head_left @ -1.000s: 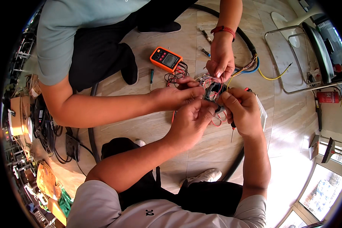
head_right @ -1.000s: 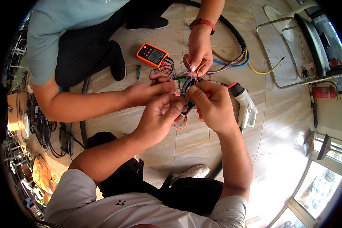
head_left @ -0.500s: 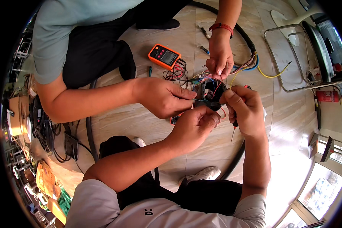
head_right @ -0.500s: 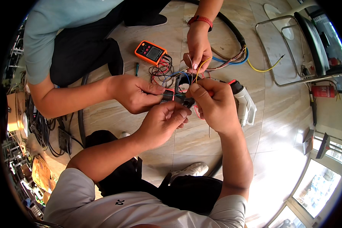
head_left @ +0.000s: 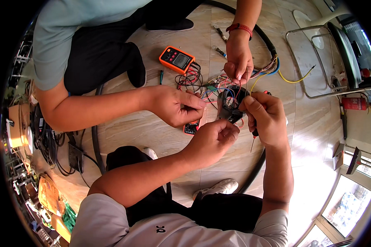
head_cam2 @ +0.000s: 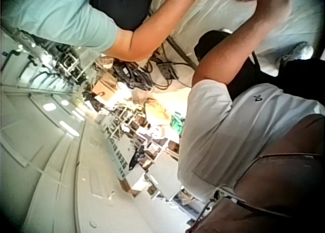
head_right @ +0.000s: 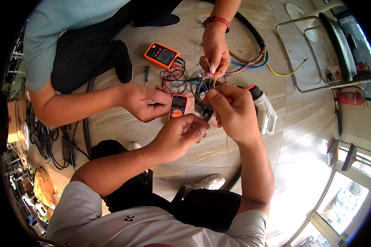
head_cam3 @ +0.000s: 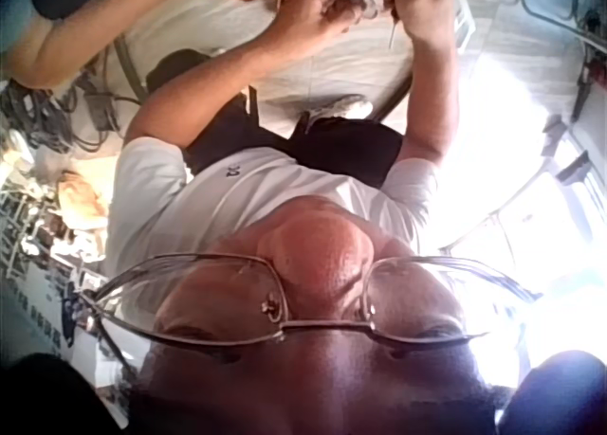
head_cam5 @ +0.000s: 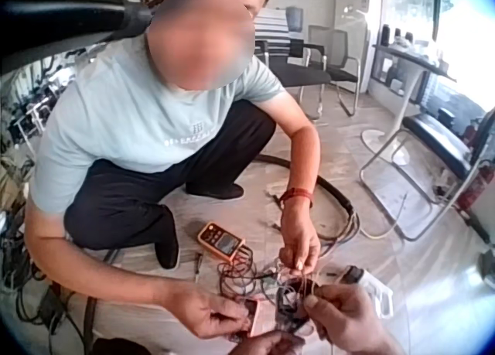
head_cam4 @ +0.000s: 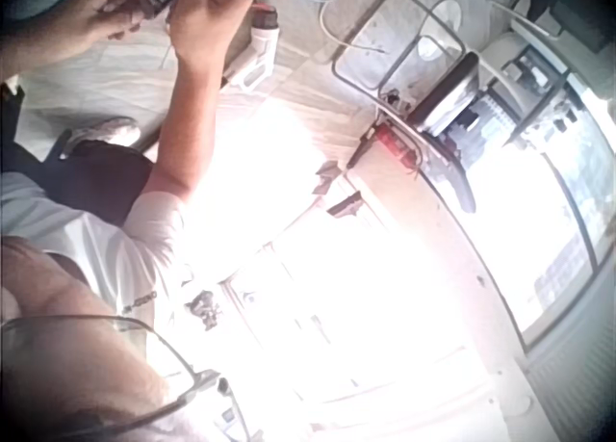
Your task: The person uses a screwdriver to remove screws from a plastic charging handle, opens the casing, and works with another person to inspect and connect internal wires while using multimeters on the floor.
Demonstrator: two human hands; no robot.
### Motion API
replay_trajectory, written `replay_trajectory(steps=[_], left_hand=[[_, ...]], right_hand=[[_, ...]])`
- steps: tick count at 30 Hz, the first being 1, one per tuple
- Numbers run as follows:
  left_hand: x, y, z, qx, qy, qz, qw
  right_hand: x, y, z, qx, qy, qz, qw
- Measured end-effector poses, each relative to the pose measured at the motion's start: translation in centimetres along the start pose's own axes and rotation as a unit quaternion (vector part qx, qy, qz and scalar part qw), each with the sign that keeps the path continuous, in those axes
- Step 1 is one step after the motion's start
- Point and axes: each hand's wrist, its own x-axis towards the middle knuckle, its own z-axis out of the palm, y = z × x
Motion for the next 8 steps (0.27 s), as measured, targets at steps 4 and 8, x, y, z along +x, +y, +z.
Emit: replay_trajectory(steps=[4, 8], left_hand=[[-0.23, 0.40, 0.08, 0.014, -0.009, -0.013, 1.000], [0.01, -0.15, -0.21, 0.014, -0.001, -0.006, 1.000]], right_hand=[[0.04, -0.05, 0.01, -0.006, 0.008, -0.006, 1.000], [0.04, -0.09, -0.40, -0.004, 0.005, -0.002, 1.000]])
